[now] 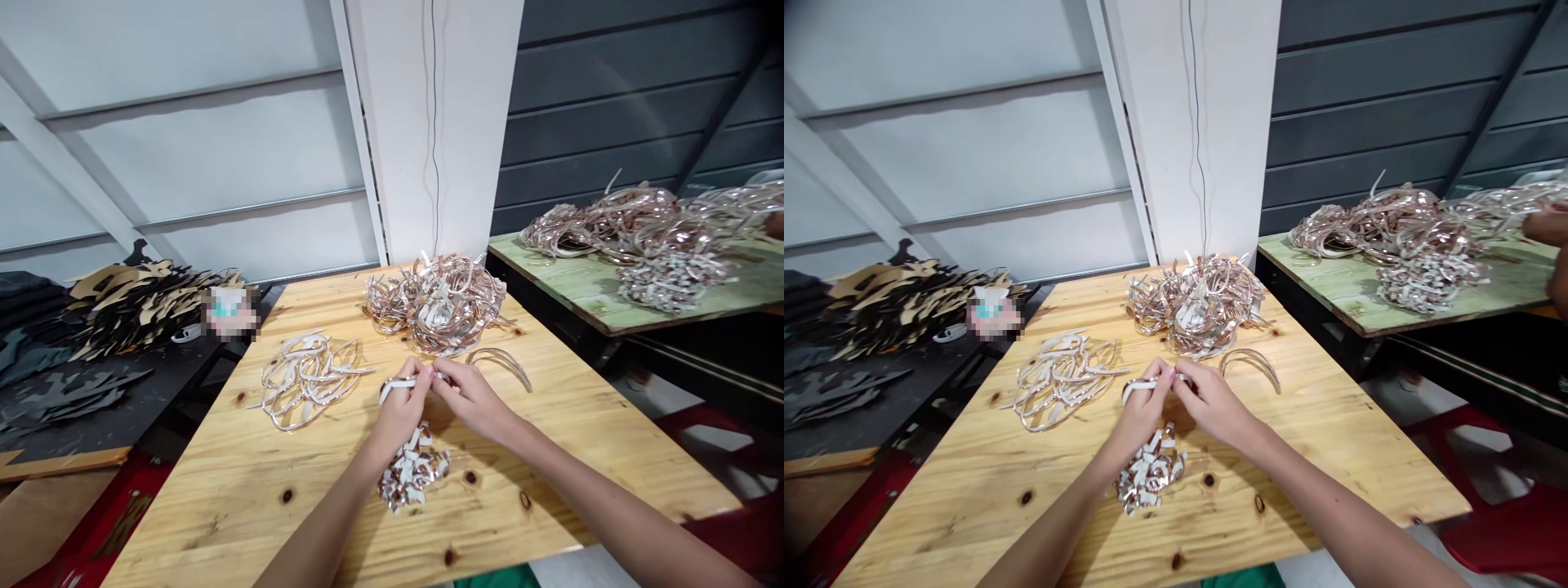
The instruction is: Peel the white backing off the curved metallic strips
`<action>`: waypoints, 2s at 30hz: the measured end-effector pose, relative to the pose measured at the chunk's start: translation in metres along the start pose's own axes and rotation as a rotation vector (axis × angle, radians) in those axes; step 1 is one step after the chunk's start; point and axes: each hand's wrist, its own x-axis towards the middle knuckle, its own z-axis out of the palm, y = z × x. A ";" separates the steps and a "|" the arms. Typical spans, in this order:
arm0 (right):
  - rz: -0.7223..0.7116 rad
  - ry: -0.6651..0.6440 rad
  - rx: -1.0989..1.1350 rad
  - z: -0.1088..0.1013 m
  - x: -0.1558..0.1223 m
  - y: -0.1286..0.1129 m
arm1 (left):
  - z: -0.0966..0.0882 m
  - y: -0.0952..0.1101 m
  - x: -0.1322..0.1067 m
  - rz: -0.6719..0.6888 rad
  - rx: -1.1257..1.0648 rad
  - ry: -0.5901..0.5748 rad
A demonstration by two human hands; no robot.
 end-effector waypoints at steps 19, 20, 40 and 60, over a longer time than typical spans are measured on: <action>0.355 0.070 0.607 0.000 0.006 0.002 | 0.000 0.004 0.001 0.024 -0.024 -0.085; 0.372 0.082 0.658 0.000 0.006 0.001 | 0.000 0.003 0.001 0.031 -0.035 -0.091; 0.563 0.395 1.265 -0.013 0.014 0.003 | -0.005 -0.010 0.002 0.120 0.152 -0.059; 0.463 0.341 0.707 -0.011 0.008 0.003 | -0.007 -0.019 0.004 0.072 0.078 0.026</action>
